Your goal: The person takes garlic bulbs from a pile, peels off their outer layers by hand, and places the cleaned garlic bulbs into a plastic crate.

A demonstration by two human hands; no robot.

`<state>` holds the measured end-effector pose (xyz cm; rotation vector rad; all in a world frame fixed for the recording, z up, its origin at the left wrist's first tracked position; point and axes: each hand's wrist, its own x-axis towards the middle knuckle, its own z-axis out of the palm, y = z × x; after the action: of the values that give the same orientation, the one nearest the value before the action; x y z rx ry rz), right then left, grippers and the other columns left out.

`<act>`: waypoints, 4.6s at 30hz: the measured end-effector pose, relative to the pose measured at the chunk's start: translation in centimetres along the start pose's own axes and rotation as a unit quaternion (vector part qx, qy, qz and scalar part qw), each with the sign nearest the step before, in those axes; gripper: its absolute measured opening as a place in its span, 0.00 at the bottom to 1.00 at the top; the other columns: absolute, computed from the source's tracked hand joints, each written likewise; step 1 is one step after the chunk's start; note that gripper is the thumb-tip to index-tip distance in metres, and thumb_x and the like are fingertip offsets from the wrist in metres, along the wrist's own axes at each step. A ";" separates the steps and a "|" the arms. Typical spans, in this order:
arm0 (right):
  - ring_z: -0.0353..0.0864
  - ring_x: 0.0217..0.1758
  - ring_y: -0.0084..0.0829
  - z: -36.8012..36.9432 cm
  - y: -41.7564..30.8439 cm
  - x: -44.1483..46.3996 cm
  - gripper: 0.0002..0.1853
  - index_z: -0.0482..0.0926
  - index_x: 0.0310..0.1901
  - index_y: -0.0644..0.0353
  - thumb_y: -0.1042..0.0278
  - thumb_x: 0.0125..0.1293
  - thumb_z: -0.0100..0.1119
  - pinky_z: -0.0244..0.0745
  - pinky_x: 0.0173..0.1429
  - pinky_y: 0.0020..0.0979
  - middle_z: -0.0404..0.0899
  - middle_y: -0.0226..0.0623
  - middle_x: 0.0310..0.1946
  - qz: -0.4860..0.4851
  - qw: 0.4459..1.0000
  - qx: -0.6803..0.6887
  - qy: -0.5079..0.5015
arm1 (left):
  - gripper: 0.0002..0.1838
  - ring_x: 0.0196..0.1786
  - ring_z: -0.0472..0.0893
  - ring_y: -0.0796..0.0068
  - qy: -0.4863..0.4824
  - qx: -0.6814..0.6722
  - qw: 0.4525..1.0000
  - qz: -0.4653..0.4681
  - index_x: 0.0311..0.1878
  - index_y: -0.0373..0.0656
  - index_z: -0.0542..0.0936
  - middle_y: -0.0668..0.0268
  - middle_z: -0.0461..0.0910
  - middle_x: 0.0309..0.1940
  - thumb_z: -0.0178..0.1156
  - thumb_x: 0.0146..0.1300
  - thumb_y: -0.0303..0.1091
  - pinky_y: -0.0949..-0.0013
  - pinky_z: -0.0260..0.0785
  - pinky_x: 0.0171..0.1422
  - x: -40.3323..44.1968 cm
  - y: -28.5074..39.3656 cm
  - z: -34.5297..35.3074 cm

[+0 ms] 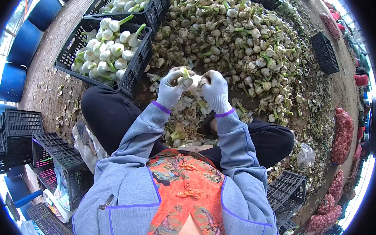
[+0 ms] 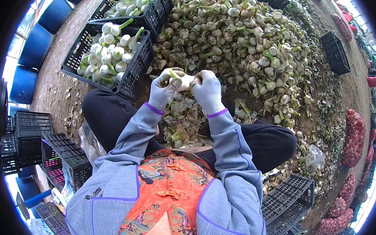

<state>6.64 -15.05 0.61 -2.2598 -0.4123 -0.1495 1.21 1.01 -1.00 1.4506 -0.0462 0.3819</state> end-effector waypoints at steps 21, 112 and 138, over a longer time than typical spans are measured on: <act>0.83 0.39 0.26 -2.3 0.4 0.3 0.18 0.73 0.56 0.67 0.67 0.68 0.57 0.78 0.41 0.23 0.81 0.37 0.45 0.225 0.807 0.516 -0.180 | 0.19 0.57 0.75 0.72 -0.067 -0.219 0.968 -0.105 0.52 0.37 0.79 0.62 0.73 0.58 0.66 0.63 0.40 0.68 0.69 0.60 0.2 0.9 0.1; 0.78 0.37 0.25 -2.9 -1.3 1.1 0.05 0.81 0.33 0.68 0.80 0.54 0.65 0.73 0.45 0.26 0.78 0.33 0.32 -0.024 0.855 0.386 -0.347 | 0.18 0.56 0.77 0.54 0.264 -0.517 0.757 -0.300 0.37 0.40 0.74 0.55 0.79 0.45 0.48 0.73 0.46 0.48 0.71 0.62 0.1 -0.9 1.2; 0.80 0.51 0.46 6.0 5.7 -1.1 0.15 0.85 0.44 0.54 0.61 0.56 0.62 0.74 0.57 0.40 0.82 0.48 0.47 0.130 0.932 -0.109 -0.321 | 0.36 0.62 0.71 0.46 0.296 -0.657 0.693 0.001 0.62 0.34 0.64 0.48 0.68 0.60 0.64 0.61 0.50 0.39 0.66 0.66 6.6 4.7 -7.7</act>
<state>7.42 -14.30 -7.60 -2.5219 -0.4400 0.7332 4.52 10.26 4.22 -0.1532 0.1775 0.6161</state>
